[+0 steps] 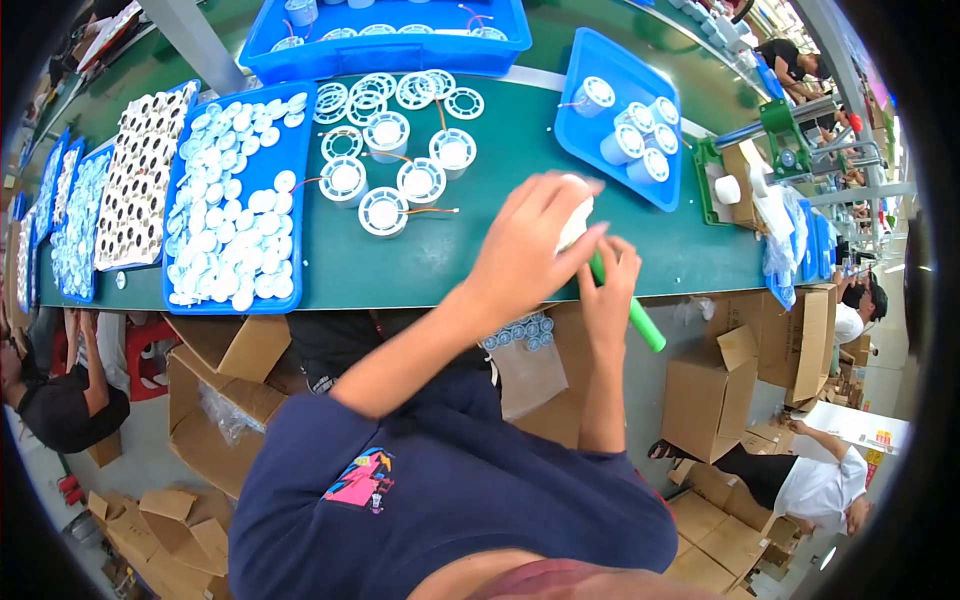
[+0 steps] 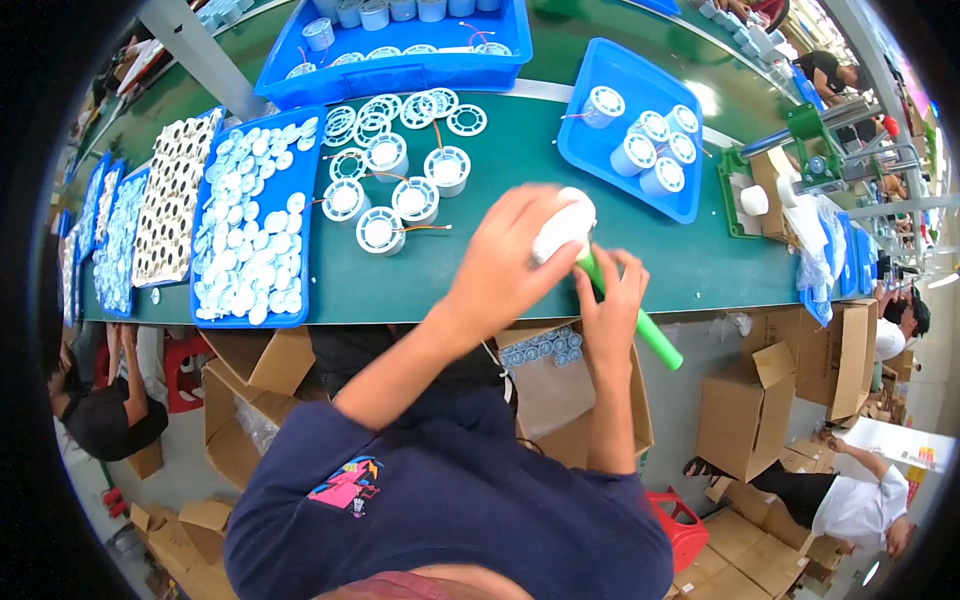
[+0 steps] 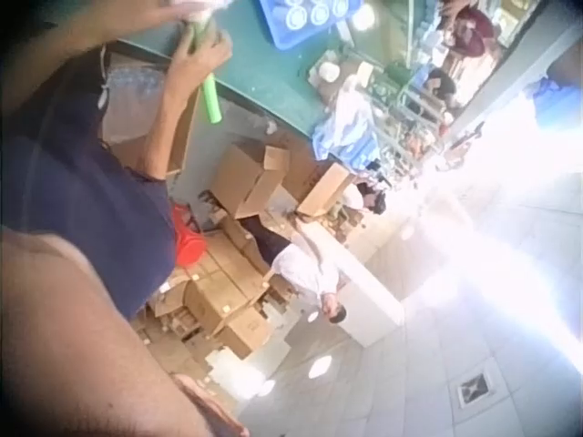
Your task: Assembling electronic components by fitting plastic pieces together and securing them with a rubber mallet.
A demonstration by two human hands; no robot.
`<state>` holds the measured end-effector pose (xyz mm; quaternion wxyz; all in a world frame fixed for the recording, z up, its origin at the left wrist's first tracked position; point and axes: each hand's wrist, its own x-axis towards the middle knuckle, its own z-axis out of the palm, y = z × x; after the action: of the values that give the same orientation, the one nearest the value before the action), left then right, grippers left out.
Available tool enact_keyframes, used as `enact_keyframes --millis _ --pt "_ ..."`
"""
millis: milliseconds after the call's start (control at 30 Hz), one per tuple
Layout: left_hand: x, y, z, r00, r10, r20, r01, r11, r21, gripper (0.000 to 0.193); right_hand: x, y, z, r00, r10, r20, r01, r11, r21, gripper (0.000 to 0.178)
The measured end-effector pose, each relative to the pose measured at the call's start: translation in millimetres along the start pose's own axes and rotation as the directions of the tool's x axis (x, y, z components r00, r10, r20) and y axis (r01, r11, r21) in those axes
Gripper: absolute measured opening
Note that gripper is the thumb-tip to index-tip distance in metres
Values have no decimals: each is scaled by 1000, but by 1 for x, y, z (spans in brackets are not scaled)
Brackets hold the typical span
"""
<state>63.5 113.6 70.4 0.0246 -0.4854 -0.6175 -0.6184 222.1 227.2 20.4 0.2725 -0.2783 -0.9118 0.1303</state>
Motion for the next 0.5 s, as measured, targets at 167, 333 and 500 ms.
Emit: enact_keyframes --millis 167,333,500 --pt "-114 -4 -80 887 -353 -298 426 874 234 33 64 -30 17 962 -266 -54 272 943 194 35" --pt "-120 -30 -99 822 -497 -279 567 763 312 67 182 -54 97 855 -433 285 458 889 -23 33" --pt "-116 -54 -100 854 -409 -321 502 811 301 81 228 -42 155 716 -524 461 531 838 126 28"
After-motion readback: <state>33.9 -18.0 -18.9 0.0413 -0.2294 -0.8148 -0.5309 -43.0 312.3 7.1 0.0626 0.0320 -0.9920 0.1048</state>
